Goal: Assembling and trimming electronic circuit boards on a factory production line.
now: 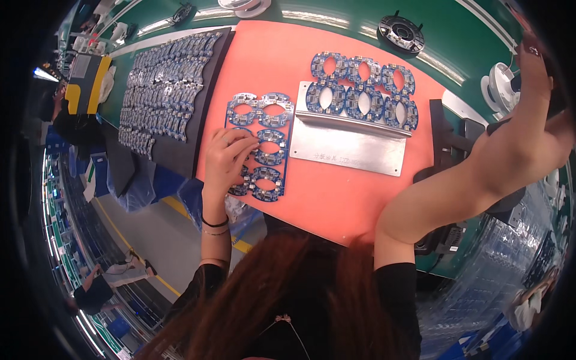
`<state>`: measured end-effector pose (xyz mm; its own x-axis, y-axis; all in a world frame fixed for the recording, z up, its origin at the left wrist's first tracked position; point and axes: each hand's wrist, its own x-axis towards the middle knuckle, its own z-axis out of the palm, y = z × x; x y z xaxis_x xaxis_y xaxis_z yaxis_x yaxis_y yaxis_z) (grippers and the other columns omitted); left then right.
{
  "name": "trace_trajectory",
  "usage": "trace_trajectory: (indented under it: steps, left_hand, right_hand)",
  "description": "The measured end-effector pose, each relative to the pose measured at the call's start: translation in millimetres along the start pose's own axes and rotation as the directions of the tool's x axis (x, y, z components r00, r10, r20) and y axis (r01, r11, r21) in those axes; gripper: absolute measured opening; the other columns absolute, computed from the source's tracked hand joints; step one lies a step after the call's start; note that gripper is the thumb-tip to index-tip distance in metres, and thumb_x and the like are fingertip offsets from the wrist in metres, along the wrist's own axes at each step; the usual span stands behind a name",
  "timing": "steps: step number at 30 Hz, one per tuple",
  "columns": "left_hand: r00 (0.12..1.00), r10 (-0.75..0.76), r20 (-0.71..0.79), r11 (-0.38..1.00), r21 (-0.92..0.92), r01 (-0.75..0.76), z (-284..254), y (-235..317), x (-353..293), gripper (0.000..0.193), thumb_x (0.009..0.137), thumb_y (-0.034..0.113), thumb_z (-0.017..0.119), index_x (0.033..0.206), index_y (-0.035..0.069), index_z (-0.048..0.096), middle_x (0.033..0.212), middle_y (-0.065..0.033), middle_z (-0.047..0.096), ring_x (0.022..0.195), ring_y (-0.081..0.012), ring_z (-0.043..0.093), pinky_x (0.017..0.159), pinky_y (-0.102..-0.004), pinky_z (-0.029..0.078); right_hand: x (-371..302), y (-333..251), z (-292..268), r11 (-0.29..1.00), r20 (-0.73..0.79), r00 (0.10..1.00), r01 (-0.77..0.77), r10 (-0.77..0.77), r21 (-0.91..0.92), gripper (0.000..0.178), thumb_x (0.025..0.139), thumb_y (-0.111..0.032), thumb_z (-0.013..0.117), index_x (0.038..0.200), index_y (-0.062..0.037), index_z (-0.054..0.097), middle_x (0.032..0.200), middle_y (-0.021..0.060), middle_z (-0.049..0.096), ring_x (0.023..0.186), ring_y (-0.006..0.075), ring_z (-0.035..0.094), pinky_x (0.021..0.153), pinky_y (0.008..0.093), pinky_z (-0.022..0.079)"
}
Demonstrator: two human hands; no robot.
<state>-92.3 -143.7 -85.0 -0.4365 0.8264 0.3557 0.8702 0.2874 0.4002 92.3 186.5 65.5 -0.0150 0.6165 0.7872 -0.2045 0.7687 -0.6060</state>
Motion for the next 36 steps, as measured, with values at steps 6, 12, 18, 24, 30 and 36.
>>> trace_trajectory:
  steps: [6, 12, 18, 24, 30, 36]
  left_hand:
    - [0.998, 0.056, 0.02, 0.998, -0.021, -0.056, 7.6, -4.4, 2.2, 0.012, 0.078, 0.003, 0.073, 0.089, 0.005, 0.067, 0.093, -0.0038, 0.068, 0.087, -0.0238, 0.063, 0.076, -0.0357, 0.048]
    - [0.999, 0.026, -0.045, 0.984, -0.177, -0.033, 3.2, 9.0, 8.7, 0.013, 0.081, 0.0, 0.072, 0.091, 0.005, 0.067, 0.092, -0.0057, 0.068, 0.088, -0.0265, 0.063, 0.079, -0.0377, 0.051]
    - [0.999, 0.039, 0.026, 0.982, -0.184, -0.033, 15.7, 16.3, 20.6, 0.012, 0.081, 0.002, 0.073, 0.092, 0.004, 0.068, 0.091, -0.0053, 0.068, 0.087, -0.0258, 0.063, 0.078, -0.0385, 0.051]
    - [0.998, 0.058, 0.017, 0.99, -0.127, -0.055, 5.1, 6.6, 17.0, 0.013, 0.079, 0.004, 0.073, 0.091, 0.006, 0.07, 0.089, -0.0045, 0.066, 0.087, -0.0244, 0.063, 0.078, -0.0372, 0.051]
    - [0.992, 0.123, -0.022, 0.988, -0.092, -0.125, 18.6, 11.2, 9.9, 0.016, 0.079, 0.016, 0.073, 0.088, 0.007, 0.063, 0.092, -0.0065, 0.062, 0.09, -0.0257, 0.061, 0.08, -0.0382, 0.048]
    - [1.0, 0.023, 0.016, 0.976, -0.219, -0.019, 29.5, 3.3, 2.5, 0.011, 0.087, 0.011, 0.069, 0.09, 0.006, 0.059, 0.091, -0.0075, 0.058, 0.09, -0.0284, 0.058, 0.082, -0.0392, 0.047]
  right_hand:
    - [-2.0, -6.3, 11.0, 1.0, -0.03, 1.0, 0.005, -0.005, -0.019, 0.015, 0.087, 0.001, 0.07, 0.1, 0.0083, 0.069, 0.098, 0.0106, 0.068, 0.085, 0.0158, 0.064, 0.08, 0.0266, 0.05]
    - [-2.6, -1.8, 17.7, 1.0, -0.05, 0.999, -0.015, 0.014, -0.018, 0.014, 0.086, 0.002, 0.071, 0.099, 0.0067, 0.069, 0.097, 0.0102, 0.068, 0.085, 0.0153, 0.064, 0.078, 0.0256, 0.051]
    - [3.4, 5.0, 19.3, 1.0, 0.01, 0.999, 0.03, -0.03, 0.0, 0.013, 0.085, 0.002, 0.071, 0.097, 0.0055, 0.069, 0.094, 0.0091, 0.068, 0.082, 0.0143, 0.062, 0.076, 0.0252, 0.05]
    - [4.2, 6.3, 24.2, 1.0, 0.01, 1.0, 0.007, -0.007, -0.002, 0.012, 0.087, 0.003, 0.069, 0.098, 0.0061, 0.069, 0.093, 0.0081, 0.068, 0.08, 0.0129, 0.062, 0.073, 0.0239, 0.049]
    - [9.1, 67.7, -39.9, 0.992, -0.009, 0.992, -0.128, 0.128, 0.007, 0.029, 0.093, -0.001, 0.066, 0.117, 0.0139, 0.061, 0.109, 0.0196, 0.069, 0.095, 0.0218, 0.068, 0.09, 0.0314, 0.053]
    - [2.4, 32.2, -9.2, 0.987, 0.071, 0.991, -0.103, 0.112, -0.12, 0.034, 0.1, -0.008, 0.059, 0.13, 0.0077, 0.059, 0.118, 0.0131, 0.064, 0.106, 0.0196, 0.062, 0.094, 0.0289, 0.048]
